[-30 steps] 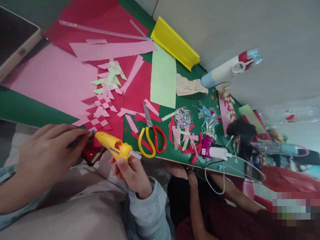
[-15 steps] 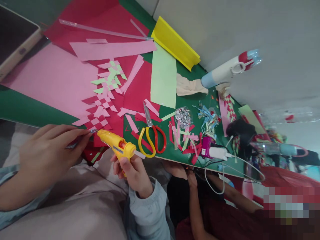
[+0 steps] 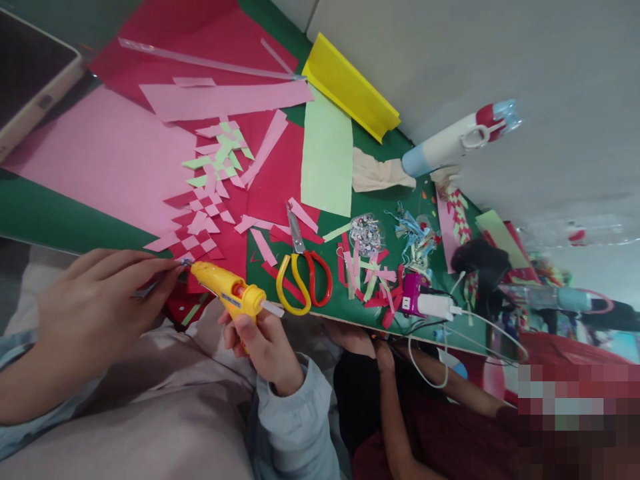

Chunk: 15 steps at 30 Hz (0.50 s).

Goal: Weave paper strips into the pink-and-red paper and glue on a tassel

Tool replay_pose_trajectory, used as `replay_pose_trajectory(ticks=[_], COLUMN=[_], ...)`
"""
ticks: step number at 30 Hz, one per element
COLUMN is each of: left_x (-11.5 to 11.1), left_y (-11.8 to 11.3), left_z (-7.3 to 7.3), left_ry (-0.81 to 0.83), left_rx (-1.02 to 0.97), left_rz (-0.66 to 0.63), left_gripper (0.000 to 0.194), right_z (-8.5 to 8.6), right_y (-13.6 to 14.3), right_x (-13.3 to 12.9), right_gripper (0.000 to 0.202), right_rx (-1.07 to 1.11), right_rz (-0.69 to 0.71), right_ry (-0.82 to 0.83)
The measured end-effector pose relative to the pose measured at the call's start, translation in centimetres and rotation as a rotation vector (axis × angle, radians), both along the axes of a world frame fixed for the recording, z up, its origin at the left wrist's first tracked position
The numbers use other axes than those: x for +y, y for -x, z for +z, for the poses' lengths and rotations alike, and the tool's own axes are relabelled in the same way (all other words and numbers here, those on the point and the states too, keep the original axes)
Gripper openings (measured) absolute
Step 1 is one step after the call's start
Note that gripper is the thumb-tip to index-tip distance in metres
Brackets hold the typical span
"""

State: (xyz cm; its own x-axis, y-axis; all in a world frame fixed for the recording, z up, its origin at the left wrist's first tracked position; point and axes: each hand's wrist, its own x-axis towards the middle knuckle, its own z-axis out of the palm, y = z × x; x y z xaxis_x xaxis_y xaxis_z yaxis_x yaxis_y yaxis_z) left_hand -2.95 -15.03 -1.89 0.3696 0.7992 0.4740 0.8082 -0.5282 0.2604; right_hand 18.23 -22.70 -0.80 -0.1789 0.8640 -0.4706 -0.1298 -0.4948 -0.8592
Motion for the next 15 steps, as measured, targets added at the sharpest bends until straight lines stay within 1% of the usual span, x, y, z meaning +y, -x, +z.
replay_pose_trajectory(ticks=[6, 10, 15], left_x=[-0.42, -0.58, -0.67], left_y=[0.15, 0.40, 0.43], left_z=[0.19, 0.29, 0.37], left_ry=[-0.008, -0.037, -0.061], left_rx=[0.001, 0.018, 0.020], left_rz=[-0.010, -0.025, 0.014], left_gripper=[0.006, 0.004, 0.005], right_z=[0.06, 0.10, 0.15], right_y=[0.18, 0.14, -0.19], right_x=[0.14, 0.20, -0.13], right_gripper=[0.055, 0.056, 0.054], right_rx=[0.020, -0.006, 0.003], right_rz=[-0.024, -0.015, -0.032], right_ry=[0.003, -0.004, -0.013])
